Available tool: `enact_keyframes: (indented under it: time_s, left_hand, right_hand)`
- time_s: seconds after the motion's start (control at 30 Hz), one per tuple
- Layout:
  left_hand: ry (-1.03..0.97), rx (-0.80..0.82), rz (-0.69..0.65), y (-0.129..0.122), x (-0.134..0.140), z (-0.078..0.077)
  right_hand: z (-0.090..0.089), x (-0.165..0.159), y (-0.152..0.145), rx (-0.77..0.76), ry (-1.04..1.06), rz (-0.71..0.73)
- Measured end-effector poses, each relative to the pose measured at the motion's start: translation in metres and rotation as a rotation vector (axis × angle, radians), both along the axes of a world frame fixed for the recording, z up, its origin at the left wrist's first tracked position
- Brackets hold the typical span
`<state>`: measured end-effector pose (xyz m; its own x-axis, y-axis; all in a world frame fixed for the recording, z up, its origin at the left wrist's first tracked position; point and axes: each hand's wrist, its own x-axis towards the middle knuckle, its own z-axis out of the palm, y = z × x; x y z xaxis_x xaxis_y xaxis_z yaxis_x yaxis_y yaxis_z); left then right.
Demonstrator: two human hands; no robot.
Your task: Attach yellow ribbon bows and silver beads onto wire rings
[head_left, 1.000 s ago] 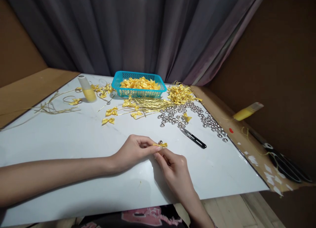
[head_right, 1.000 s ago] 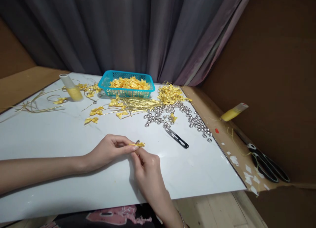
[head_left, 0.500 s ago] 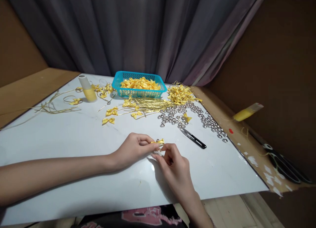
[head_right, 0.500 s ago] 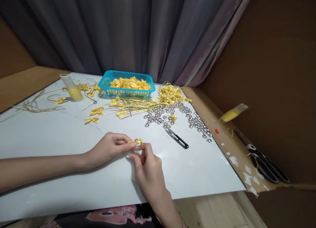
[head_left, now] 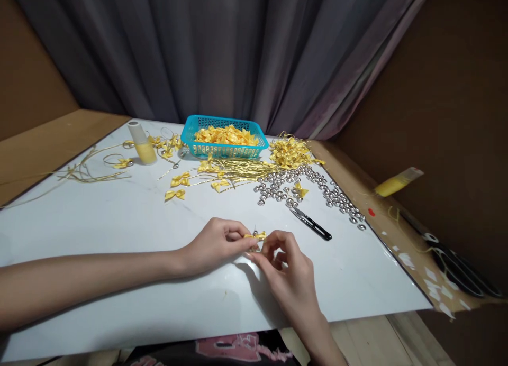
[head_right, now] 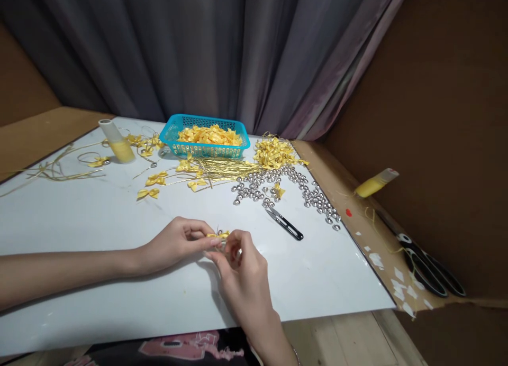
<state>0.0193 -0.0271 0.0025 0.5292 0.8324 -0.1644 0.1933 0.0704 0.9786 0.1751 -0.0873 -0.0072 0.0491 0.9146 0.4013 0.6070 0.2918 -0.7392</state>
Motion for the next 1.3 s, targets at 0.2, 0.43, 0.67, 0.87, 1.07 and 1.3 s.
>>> enact_keyframes:
  time_s: [0.2, 0.43, 0.67, 0.87, 1.07, 1.3]
  left_hand:
    - [0.027, 0.073, -0.037, 0.0, -0.002, -0.003]
    - [0.095, 0.285, -0.084, 0.0, -0.003, -0.006]
    - [0.088, 0.366, -0.114, -0.002, -0.005, -0.008]
    - [0.115, 0.389, -0.113, -0.001, -0.005, -0.007]
    - [0.088, 0.36, -0.117, 0.001, -0.006, -0.006]
    - [0.092, 0.353, -0.104, 0.001, -0.007, -0.009]
  right_hand:
    - [0.018, 0.013, 0.008, 0.283, -0.417, -0.051]
    - [0.029, 0.012, 0.028, 0.113, -0.546, 0.301]
    - [0.041, 0.012, 0.039, -0.084, -0.453, 0.489]
    - [0.041, 0.013, 0.046, -0.078, -0.391, 0.594]
    - [0.046, 0.01, 0.049, -0.135, -0.263, 0.614]
    - [0.054, 0.017, 0.055, -0.073, -0.123, 0.517]
